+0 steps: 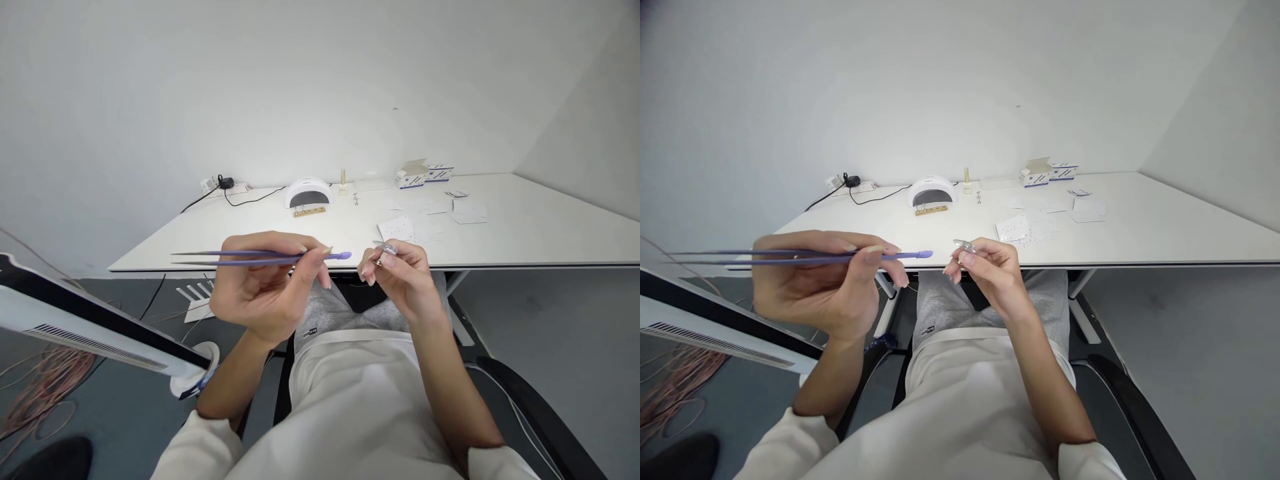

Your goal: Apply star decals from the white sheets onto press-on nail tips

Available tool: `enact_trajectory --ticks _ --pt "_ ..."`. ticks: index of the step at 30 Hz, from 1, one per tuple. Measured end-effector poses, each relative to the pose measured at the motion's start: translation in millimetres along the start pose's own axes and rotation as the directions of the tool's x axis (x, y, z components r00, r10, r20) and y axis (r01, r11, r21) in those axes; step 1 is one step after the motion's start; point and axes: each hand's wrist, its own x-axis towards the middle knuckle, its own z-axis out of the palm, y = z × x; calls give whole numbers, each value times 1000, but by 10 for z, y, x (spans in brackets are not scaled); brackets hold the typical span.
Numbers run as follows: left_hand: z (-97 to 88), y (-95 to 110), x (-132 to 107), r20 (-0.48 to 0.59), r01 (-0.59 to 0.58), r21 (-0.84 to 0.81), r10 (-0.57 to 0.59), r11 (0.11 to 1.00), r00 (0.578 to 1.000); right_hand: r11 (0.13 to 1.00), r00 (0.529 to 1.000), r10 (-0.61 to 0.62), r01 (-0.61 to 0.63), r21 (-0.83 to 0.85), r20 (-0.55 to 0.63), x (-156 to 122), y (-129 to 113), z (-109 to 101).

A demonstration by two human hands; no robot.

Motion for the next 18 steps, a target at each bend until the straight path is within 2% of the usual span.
enact_trajectory --ticks 3,10,14,18 --pt "39 -6 9 -96 -134 72 141 988 985 998 1000 27 -26 51 -15 7 -1 -18" --pt "63 1 31 -104 -148 107 159 983 982 995 996 83 -81 54 -40 35 10 -66" --pt "51 -1 57 -85 -198 118 208 973 974 989 998 53 -58 -136 -41 87 99 -170" --pt "33 0 81 -65 -228 83 233 970 970 905 989 27 -87 -417 -148 196 239 -375"
